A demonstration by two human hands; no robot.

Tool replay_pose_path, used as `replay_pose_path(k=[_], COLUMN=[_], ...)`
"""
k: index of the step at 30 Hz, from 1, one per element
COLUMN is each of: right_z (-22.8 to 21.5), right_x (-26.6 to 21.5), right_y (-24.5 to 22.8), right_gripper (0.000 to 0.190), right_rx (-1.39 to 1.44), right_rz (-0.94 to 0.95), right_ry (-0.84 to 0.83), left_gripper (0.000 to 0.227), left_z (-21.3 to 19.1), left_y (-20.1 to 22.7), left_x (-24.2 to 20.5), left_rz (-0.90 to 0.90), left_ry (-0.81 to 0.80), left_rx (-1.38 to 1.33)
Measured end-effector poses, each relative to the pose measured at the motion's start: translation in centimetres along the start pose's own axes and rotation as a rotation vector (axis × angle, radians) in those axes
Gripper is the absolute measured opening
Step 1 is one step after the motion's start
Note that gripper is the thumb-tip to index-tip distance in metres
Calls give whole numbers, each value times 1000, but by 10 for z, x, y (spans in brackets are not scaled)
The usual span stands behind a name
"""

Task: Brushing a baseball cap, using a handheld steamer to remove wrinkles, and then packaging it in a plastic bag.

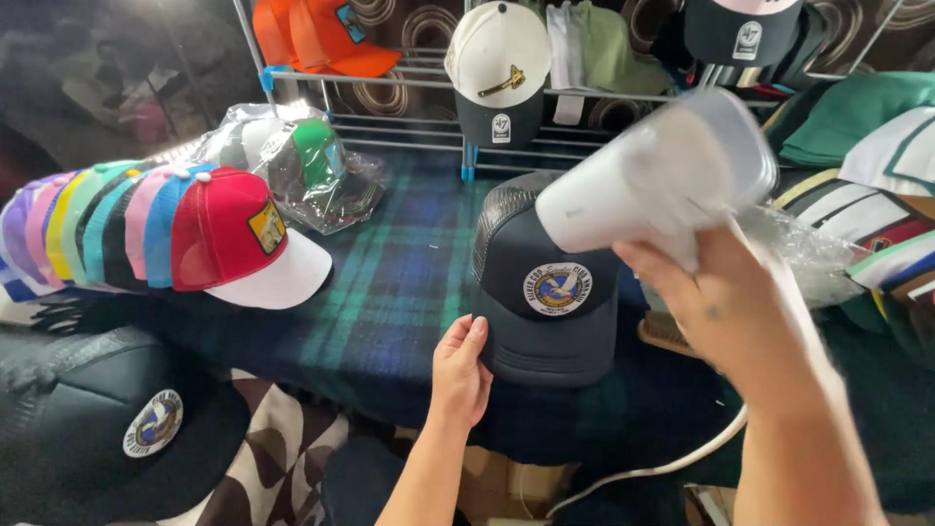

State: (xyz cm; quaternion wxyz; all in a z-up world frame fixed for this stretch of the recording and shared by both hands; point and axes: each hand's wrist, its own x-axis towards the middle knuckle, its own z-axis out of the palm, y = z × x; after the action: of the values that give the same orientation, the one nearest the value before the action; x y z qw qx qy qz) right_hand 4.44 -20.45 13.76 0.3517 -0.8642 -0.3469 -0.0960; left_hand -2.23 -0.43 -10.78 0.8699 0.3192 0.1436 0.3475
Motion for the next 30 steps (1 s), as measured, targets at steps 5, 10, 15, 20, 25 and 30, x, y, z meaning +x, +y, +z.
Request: replay_pose_path(k=[5,10,15,20,25,30], right_z=[-11,29,134,138,74,-3], right_x=[15,-32,-88,-69,-48,6], right_y=[-9,80,229,153,63,-39], right_gripper=[63,48,59,67,65,78], right_rx=[-93,-75,-665,-272,-284,32], right_rz=[99,-1,-817,-521,-122,305], right_ry=[-144,13,580,517,110,-155], left_gripper=[16,8,10,12,12,9], left_z=[2,-2,-3,5,-3,-7], left_y=[3,-5,-6,3,-5,-9], left_x=[-4,6,2,0,0,6], left_rz=[8,46,25,47,11,37], left_ry=[-11,-12,10,-7,12,2], left_rx=[63,-19,60,81,70,65])
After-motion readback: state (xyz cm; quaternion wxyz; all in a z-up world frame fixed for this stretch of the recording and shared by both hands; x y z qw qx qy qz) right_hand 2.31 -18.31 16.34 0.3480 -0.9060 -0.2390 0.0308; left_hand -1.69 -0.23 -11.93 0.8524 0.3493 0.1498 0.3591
